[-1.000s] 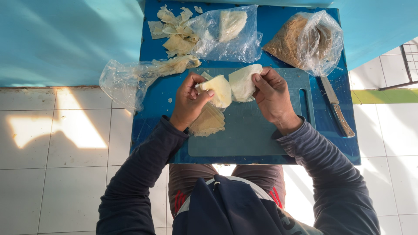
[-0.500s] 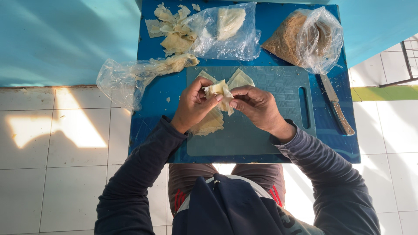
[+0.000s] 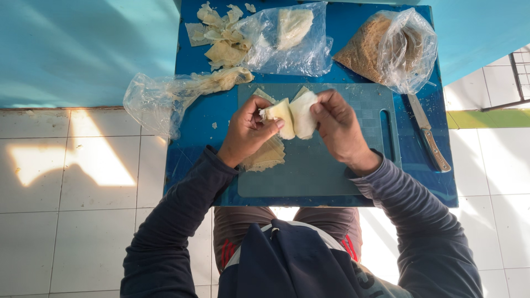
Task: The person sits at a low table and folds thin square dough wrappers by hand, one at a time, pressing each fold closed and placing the folded piece in rows on a cutting board. They take new wrappers from a plastic bag and build up a growing stack of folded pieces.
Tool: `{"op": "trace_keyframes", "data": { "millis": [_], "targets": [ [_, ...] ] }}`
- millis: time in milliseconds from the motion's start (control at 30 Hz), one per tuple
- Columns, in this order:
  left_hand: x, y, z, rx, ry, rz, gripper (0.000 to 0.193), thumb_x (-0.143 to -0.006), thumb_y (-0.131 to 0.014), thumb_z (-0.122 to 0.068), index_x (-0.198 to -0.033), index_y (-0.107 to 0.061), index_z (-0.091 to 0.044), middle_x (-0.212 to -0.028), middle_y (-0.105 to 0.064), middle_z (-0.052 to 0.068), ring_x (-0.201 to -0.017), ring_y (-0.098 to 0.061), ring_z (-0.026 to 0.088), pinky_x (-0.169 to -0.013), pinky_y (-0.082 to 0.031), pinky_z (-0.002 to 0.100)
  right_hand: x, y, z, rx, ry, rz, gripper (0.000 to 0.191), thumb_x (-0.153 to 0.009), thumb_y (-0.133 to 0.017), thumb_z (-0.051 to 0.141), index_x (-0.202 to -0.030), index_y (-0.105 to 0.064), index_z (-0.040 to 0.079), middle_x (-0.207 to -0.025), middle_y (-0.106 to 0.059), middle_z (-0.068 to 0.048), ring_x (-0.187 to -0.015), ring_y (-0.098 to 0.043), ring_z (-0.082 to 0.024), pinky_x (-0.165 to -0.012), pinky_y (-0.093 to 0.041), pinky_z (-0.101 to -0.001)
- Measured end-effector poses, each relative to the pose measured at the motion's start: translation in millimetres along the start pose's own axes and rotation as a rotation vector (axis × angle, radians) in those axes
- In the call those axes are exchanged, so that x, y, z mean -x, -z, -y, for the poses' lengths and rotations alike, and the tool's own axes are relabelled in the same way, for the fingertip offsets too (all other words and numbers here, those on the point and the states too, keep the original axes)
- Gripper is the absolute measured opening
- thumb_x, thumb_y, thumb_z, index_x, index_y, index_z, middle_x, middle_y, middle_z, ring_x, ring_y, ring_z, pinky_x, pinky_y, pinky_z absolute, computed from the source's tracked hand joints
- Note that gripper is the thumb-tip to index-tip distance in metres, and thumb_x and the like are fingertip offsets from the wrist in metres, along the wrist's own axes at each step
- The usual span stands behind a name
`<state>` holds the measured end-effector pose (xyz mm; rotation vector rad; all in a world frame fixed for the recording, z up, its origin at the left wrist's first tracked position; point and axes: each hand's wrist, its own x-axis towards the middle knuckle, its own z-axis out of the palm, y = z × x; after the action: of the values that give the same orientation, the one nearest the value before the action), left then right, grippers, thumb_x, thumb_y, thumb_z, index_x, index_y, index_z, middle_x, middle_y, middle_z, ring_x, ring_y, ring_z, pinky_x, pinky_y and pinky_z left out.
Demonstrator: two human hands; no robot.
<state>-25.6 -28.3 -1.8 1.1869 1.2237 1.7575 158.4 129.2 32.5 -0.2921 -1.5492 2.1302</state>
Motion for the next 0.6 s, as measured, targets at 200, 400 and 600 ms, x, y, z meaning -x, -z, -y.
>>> {"op": "trace_keyframes", "data": {
  "millis": [200, 400, 600],
  "targets": [
    [-8.4, 11.7, 3.4, 0.115, -0.053, -0.181, 0.024, -0.098, -0.073, -0.007, -0.113, -0.054, -0.004, -0.103, -0.068, 0.006, -0.091, -0.070, 0.010, -0.079, -0.060, 0.026, -14.5, 23.3, 15.7, -0.041, -0.013, -0.120, 0.013, -0.110, -0.051, 0.001, -0.120, -0.059, 0.000, -0.111, -0.069, -0.008, -0.098, -0.069, -0.014, -0.088, -0.059, -0.0316],
    [-11.7, 16.8, 0.2, 0.164, -0.048, -0.314, 0.022, -0.097, -0.072, -0.006, -0.113, -0.055, -0.004, -0.105, -0.068, 0.006, -0.092, -0.070, 0.010, -0.080, -0.060, 0.027, -13.8, 24.8, 29.4, 0.865, 0.325, -0.219, 0.010, -0.109, -0.061, 0.001, -0.117, -0.066, -0.002, -0.104, -0.072, -0.010, -0.095, -0.070, -0.014, -0.083, -0.057, -0.0289],
    [-11.8, 14.0, -0.5, 0.117, -0.073, -0.278, 0.023, -0.097, -0.072, -0.006, -0.113, -0.055, -0.003, -0.103, -0.068, 0.007, -0.090, -0.069, 0.010, -0.079, -0.059, 0.026, -1.5, -12.9, 23.7, 1.701, 0.716, 0.046, 0.019, -0.093, -0.069, 0.002, -0.112, -0.072, 0.004, -0.106, -0.077, -0.009, -0.095, -0.072, -0.022, -0.086, -0.051, -0.0372]
  ]
}}
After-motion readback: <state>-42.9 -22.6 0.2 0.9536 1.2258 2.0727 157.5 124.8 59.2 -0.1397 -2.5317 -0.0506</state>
